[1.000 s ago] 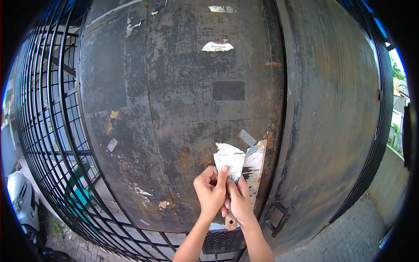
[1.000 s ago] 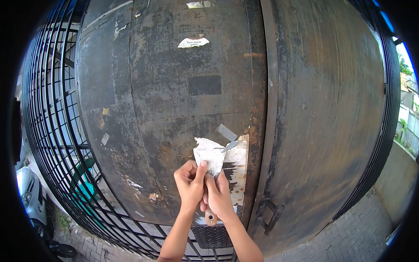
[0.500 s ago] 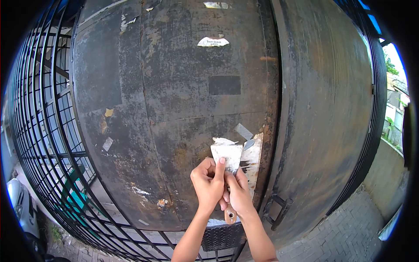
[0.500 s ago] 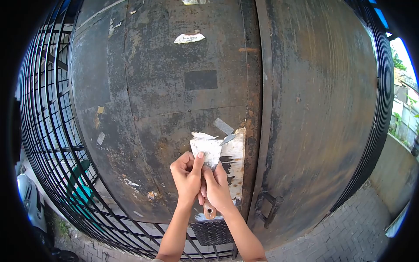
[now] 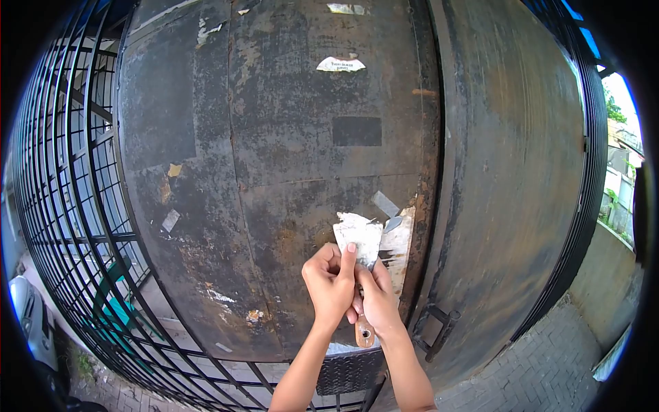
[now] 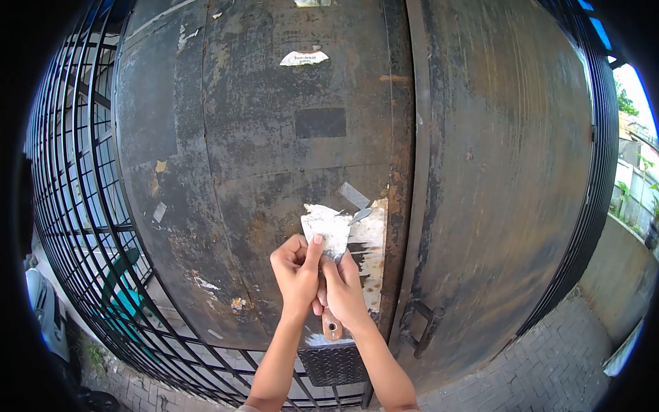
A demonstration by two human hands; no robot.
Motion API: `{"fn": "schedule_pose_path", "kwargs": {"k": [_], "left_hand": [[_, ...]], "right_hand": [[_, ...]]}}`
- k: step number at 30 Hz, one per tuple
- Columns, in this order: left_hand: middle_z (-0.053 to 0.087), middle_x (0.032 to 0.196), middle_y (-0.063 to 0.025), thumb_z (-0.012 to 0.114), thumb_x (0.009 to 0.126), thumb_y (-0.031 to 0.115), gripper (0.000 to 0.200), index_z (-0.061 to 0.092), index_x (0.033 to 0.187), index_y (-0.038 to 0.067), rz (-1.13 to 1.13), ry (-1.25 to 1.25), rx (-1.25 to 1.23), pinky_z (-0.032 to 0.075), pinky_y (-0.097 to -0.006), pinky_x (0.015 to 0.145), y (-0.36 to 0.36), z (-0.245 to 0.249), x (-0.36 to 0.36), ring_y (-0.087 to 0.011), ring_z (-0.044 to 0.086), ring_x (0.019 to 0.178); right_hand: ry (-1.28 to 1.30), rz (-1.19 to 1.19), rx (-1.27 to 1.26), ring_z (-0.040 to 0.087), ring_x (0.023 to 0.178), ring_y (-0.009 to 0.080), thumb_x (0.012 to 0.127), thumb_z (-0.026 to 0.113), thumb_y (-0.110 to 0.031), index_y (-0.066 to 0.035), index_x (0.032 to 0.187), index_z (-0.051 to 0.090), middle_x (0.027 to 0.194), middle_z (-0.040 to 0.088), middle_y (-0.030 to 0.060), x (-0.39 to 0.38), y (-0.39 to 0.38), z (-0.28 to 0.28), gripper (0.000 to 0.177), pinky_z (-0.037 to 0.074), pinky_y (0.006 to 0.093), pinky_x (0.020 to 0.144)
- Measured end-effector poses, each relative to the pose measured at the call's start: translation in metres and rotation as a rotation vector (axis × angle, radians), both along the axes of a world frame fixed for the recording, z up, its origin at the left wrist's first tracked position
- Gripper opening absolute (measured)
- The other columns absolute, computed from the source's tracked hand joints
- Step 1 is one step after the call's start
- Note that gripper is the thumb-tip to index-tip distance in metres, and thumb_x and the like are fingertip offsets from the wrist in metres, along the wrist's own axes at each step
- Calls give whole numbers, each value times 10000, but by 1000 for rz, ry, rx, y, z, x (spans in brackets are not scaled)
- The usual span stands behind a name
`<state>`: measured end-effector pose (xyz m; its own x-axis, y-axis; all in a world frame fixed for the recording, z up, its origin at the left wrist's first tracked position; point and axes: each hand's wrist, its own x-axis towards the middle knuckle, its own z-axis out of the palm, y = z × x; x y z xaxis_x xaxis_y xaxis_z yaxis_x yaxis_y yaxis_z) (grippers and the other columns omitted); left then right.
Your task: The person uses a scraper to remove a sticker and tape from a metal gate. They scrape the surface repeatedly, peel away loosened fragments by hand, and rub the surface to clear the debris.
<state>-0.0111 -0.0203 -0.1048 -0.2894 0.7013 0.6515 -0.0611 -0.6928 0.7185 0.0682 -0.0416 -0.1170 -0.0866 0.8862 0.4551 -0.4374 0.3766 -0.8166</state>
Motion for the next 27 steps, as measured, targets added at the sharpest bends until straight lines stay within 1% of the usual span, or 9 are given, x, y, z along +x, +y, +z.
{"fn": "schedule_pose_path", "kwargs": {"k": [2,5,6,9,13,17,20,24,27], "left_hand": [[449,490,44,622,873,137,346,464,584,31,-53,-55,-57,229,-195,382,-6,3,4,8,346,443],[478,483,24,612,882,143,350,466,590,20,79,-21,106,221,-207,326,10,-18,8,-9,354,362],[496,476,16,625,869,136,316,506,611,-3,97,-8,69,267,-205,363,6,-10,7,-7,377,405],[488,474,22,623,872,139,318,506,612,-2,-8,-57,-55,265,-202,366,-4,10,7,-5,379,411],[483,471,22,615,880,148,321,506,618,-1,101,8,99,244,-212,346,4,0,8,-6,355,390],[483,480,31,627,868,136,318,506,608,0,35,-51,-45,254,-203,367,-6,-2,8,-1,364,416],[492,482,25,622,871,129,310,513,613,-5,101,-32,37,257,-201,362,3,-6,10,-3,363,405],[487,476,24,629,864,134,322,504,599,2,4,-80,-26,270,-200,375,-4,12,9,1,371,421],[481,469,20,617,872,124,329,489,593,6,110,-9,67,264,-197,368,-1,5,9,-1,370,413]], "right_hand": [[-22,27,-22,397,394,38,963,374,-118,-14,1150,427,648,485,5,5,0,2,220,343,218,320],[-30,17,7,399,397,38,962,379,-119,-17,1088,439,646,490,10,6,4,-8,172,336,212,333],[5,24,1,401,399,40,962,381,-116,-15,1083,438,646,492,14,5,7,-6,167,335,210,342],[-20,33,18,404,396,43,960,376,-104,-8,1139,424,657,497,16,7,11,2,208,338,212,341],[-20,9,53,392,360,59,964,373,-128,-27,1048,439,590,463,16,6,8,2,147,359,223,290],[-22,42,37,405,366,53,958,360,-96,-4,1179,393,646,489,30,8,8,1,242,350,217,312],[-50,-7,80,412,367,55,957,374,-105,12,1155,400,637,486,22,7,10,-4,232,351,223,309],[-63,32,44,417,365,62,956,368,-98,11,1105,400,628,487,27,9,9,10,187,361,229,308],[-45,9,38,413,360,64,956,371,-103,3,1051,403,595,470,23,6,3,10,146,361,229,305]]}}
